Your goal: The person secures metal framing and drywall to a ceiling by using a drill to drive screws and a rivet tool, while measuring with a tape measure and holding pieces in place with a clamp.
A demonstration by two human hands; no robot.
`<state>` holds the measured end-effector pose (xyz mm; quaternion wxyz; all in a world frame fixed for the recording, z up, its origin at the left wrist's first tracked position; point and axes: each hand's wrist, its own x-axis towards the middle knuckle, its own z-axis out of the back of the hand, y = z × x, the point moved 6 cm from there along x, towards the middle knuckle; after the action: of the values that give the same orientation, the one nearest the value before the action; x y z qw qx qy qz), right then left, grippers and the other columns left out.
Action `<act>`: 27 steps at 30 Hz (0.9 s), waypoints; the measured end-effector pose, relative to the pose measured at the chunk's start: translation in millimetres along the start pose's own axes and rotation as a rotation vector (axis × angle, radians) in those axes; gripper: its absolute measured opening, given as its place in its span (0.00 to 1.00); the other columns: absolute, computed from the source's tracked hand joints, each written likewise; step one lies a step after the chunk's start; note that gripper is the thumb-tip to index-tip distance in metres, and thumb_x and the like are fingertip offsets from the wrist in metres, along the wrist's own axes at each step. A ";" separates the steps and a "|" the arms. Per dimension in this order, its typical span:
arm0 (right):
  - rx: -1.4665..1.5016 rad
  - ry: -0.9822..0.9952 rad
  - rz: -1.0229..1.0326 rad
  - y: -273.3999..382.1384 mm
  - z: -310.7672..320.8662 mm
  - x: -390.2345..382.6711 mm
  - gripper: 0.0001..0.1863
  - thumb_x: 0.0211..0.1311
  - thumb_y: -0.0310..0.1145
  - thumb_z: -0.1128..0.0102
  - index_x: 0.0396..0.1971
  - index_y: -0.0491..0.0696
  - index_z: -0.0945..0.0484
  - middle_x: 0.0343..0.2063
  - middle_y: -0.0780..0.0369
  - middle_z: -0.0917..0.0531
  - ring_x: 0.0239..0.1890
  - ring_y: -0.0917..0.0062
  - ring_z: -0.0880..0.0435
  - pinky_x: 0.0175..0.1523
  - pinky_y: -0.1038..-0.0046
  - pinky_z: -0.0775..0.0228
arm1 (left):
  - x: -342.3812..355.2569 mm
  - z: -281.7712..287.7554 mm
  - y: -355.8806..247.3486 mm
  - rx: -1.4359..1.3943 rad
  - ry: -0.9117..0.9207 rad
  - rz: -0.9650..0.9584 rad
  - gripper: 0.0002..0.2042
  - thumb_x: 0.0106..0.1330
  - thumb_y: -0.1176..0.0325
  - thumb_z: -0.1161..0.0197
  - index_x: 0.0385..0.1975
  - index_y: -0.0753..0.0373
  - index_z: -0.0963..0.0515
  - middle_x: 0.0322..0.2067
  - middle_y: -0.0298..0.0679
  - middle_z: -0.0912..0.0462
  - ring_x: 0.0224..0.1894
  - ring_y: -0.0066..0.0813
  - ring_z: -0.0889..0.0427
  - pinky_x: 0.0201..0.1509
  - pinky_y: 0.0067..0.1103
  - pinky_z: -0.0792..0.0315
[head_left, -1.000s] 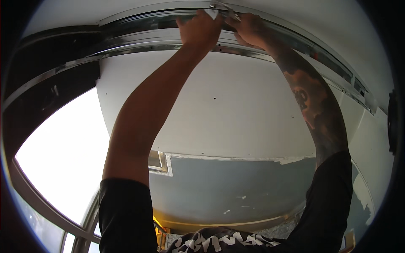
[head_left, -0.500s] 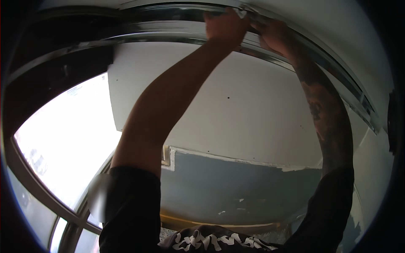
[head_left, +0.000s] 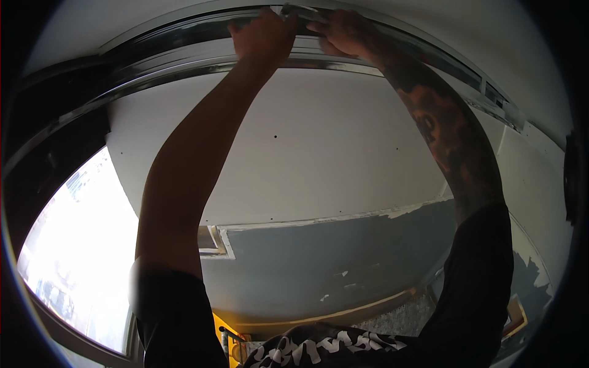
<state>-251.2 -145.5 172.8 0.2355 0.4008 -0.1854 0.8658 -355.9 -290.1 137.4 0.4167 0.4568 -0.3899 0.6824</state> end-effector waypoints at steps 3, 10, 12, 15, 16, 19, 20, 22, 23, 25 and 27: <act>-0.030 -0.215 0.228 1.6 17.9 -13.5 0.27 0.69 0.50 0.46 0.16 0.43 0.22 0.14 0.57 0.21 0.21 0.66 0.17 0.33 0.64 0.26 | 1.2 -10.0 -10.0 -0.003 0.004 -0.003 0.34 0.72 0.38 0.62 0.50 0.70 0.29 0.22 0.43 0.15 0.40 0.44 0.13 0.68 0.47 0.47; -0.056 0.060 -0.030 14.5 50.0 -48.9 0.29 0.71 0.55 0.53 0.32 0.43 0.16 0.28 0.51 0.15 0.35 0.63 0.14 0.44 0.59 0.24 | 3.5 -18.3 -18.5 0.083 -0.070 -0.011 0.34 0.73 0.38 0.63 0.49 0.70 0.28 0.21 0.43 0.15 0.40 0.44 0.13 0.69 0.48 0.50; -0.063 0.089 -0.044 14.7 48.9 -50.1 0.29 0.71 0.55 0.53 0.32 0.43 0.16 0.27 0.51 0.15 0.35 0.63 0.14 0.44 0.59 0.24 | 2.3 -15.4 -21.1 0.085 -0.045 0.000 0.34 0.73 0.39 0.63 0.49 0.70 0.28 0.22 0.44 0.15 0.39 0.44 0.13 0.70 0.48 0.50; -0.042 0.088 -0.029 17.3 43.4 -47.3 0.29 0.71 0.54 0.51 0.31 0.41 0.17 0.26 0.51 0.16 0.34 0.64 0.14 0.43 0.60 0.24 | -2.3 -6.9 -22.0 0.063 0.003 0.027 0.34 0.72 0.39 0.62 0.49 0.71 0.28 0.24 0.46 0.14 0.39 0.45 0.13 0.70 0.48 0.51; -0.029 0.077 -0.036 17.1 37.7 -45.1 0.29 0.71 0.55 0.51 0.32 0.41 0.17 0.24 0.52 0.16 0.32 0.65 0.14 0.42 0.61 0.24 | -4.3 -5.1 -21.2 0.035 0.027 0.040 0.35 0.72 0.38 0.62 0.49 0.72 0.28 0.25 0.47 0.14 0.39 0.45 0.13 0.70 0.48 0.51; 0.006 0.018 -0.041 21.3 27.7 -30.3 0.29 0.69 0.57 0.50 0.32 0.42 0.18 0.20 0.56 0.17 0.27 0.67 0.15 0.40 0.62 0.23 | 1.1 -5.4 -9.1 0.078 -0.024 0.013 0.35 0.72 0.38 0.61 0.48 0.72 0.28 0.25 0.48 0.14 0.38 0.46 0.13 0.70 0.48 0.51; 0.018 -0.001 -0.043 23.2 25.5 -26.0 0.29 0.69 0.58 0.49 0.33 0.43 0.18 0.19 0.58 0.17 0.26 0.68 0.15 0.39 0.63 0.23 | 1.3 -4.1 -8.0 0.086 -0.033 0.017 0.35 0.72 0.38 0.61 0.48 0.72 0.28 0.25 0.48 0.14 0.38 0.46 0.13 0.70 0.48 0.51; 0.058 -0.043 -0.026 22.4 24.6 -21.3 0.30 0.69 0.58 0.49 0.29 0.43 0.17 0.19 0.57 0.17 0.27 0.67 0.15 0.39 0.63 0.23 | 0.5 -5.7 -9.6 0.069 -0.029 0.044 0.34 0.72 0.39 0.60 0.47 0.73 0.28 0.25 0.49 0.14 0.37 0.47 0.13 0.70 0.48 0.51; 0.096 -0.069 -0.021 21.8 23.4 -21.5 0.31 0.69 0.58 0.49 0.26 0.43 0.17 0.20 0.57 0.16 0.28 0.66 0.14 0.39 0.63 0.23 | -1.9 -4.0 -11.0 0.052 -0.040 0.044 0.34 0.72 0.40 0.60 0.46 0.73 0.28 0.26 0.50 0.14 0.37 0.48 0.13 0.70 0.49 0.50; 0.129 -0.097 -0.002 22.8 21.3 -19.0 0.30 0.69 0.58 0.49 0.26 0.43 0.17 0.19 0.57 0.17 0.27 0.66 0.14 0.39 0.63 0.23 | -3.9 -1.6 -11.8 0.059 -0.033 0.051 0.33 0.72 0.41 0.60 0.45 0.73 0.28 0.27 0.51 0.14 0.38 0.47 0.13 0.71 0.48 0.52; 0.157 -0.122 0.012 25.2 22.5 -18.0 0.30 0.69 0.58 0.48 0.25 0.43 0.17 0.18 0.56 0.17 0.26 0.66 0.14 0.38 0.64 0.23 | -4.9 -1.2 -9.7 0.060 -0.024 0.056 0.32 0.72 0.43 0.59 0.44 0.74 0.28 0.28 0.51 0.14 0.38 0.46 0.12 0.71 0.47 0.53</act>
<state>-241.3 -182.3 169.1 0.1864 0.4691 -0.1336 0.8529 -346.2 -286.7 133.9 0.3791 0.4662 -0.3869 0.6995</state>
